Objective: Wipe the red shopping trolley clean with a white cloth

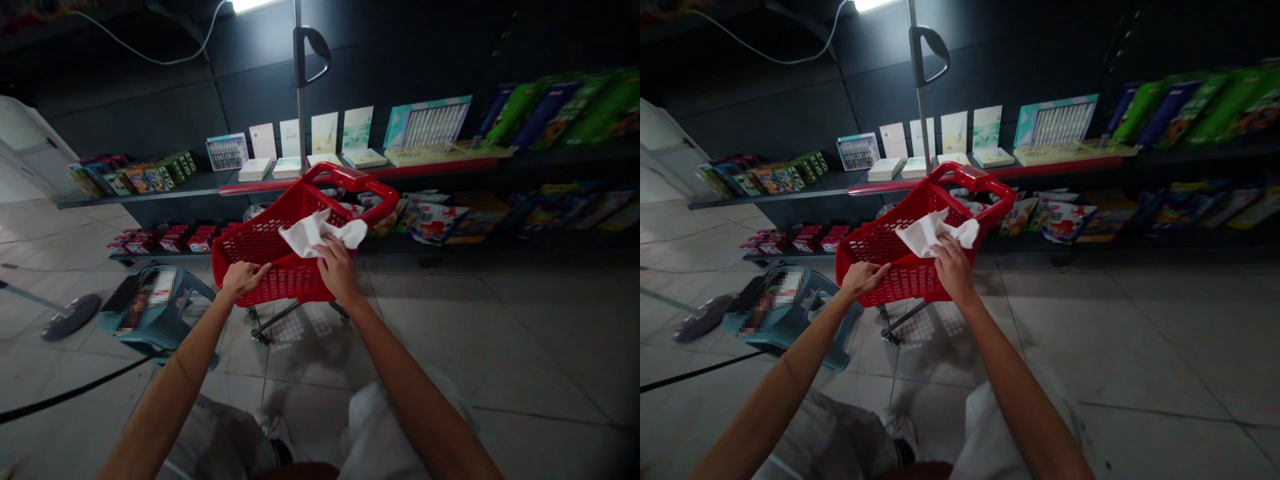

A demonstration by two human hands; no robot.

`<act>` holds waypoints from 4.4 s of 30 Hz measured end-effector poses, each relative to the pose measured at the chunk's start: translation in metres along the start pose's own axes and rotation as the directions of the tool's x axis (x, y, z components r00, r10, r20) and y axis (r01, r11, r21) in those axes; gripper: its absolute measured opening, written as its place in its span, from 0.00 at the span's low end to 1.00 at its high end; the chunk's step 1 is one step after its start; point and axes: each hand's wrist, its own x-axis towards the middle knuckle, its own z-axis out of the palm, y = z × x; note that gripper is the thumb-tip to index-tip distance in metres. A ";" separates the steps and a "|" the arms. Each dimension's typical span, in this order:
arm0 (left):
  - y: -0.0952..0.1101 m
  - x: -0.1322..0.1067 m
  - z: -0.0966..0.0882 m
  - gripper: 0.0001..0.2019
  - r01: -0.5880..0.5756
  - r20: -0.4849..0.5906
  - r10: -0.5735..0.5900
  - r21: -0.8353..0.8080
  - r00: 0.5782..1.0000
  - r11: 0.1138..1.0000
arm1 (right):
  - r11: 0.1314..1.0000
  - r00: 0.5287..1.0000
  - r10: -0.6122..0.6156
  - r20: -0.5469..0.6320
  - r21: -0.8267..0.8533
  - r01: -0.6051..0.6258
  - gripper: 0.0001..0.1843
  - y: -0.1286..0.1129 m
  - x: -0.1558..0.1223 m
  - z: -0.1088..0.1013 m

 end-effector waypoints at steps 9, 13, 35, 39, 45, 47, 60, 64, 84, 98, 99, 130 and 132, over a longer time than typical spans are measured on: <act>-0.009 0.006 -0.002 0.42 0.020 -0.003 -0.020 -0.011 1.000 1.000 | 0.952 0.973 -0.167 0.162 -0.232 0.202 0.18 0.007 0.028 -0.022; -0.010 0.009 -0.001 0.42 0.001 -0.008 -0.001 -0.021 1.000 1.000 | 0.921 0.981 -0.100 0.168 -0.357 0.155 0.15 0.021 0.063 -0.047; -0.020 0.026 -0.003 0.45 0.173 0.029 -0.172 -0.030 0.985 0.984 | 0.823 0.881 0.252 0.399 -0.568 0.022 0.23 0.051 0.143 -0.079; -0.022 0.029 -0.005 0.44 0.148 0.037 -0.148 -0.016 0.988 0.989 | 0.803 0.932 0.060 0.359 -0.572 0.169 0.21 0.067 0.132 -0.099; -0.021 0.038 0.000 0.42 0.097 0.018 -0.098 0.015 0.995 0.995 | 0.782 0.941 0.082 0.329 -0.606 0.144 0.19 0.069 0.119 -0.121; -0.019 0.041 0.001 0.42 0.085 0.015 -0.086 0.025 0.996 0.996 | 0.760 0.953 0.127 0.276 -0.644 0.085 0.20 0.063 0.114 -0.122; -0.020 0.058 0.001 0.38 0.145 0.003 -0.145 0.027 0.989 0.989 | 0.680 0.953 0.266 0.145 -0.729 -0.079 0.23 0.037 0.104 -0.116; -0.021 0.057 0.004 0.40 0.171 -0.017 -0.171 0.036 0.985 0.985 | 0.680 0.948 0.286 0.143 -0.727 -0.095 0.24 0.032 0.102 -0.115; -0.037 0.044 0.036 0.32 0.100 -0.280 -0.082 0.052 0.957 0.994 | 0.740 0.988 -0.039 0.152 -0.660 0.131 0.14 -0.003 0.026 -0.153; 0.044 0.039 -0.001 0.28 -0.194 -0.194 0.190 -0.001 0.962 0.981 | 0.773 0.879 0.205 0.431 -0.622 0.124 0.18 -0.042 0.052 -0.153; 0.061 0.041 -0.006 0.30 -0.275 -0.155 0.264 -0.056 0.952 0.960 | 0.783 0.879 0.190 0.437 -0.608 0.133 0.18 -0.045 0.052 -0.151; 0.093 0.056 0.013 0.31 -0.302 -0.363 0.164 -0.366 0.917 0.880 | 0.973 0.903 -0.209 0.375 0.175 0.153 0.19 -0.003 0.053 -0.172; 0.089 0.053 0.012 0.29 -0.312 -0.360 0.172 -0.379 0.917 0.871 | 0.975 0.906 -0.210 0.366 0.149 0.166 0.19 -0.002 0.056 -0.170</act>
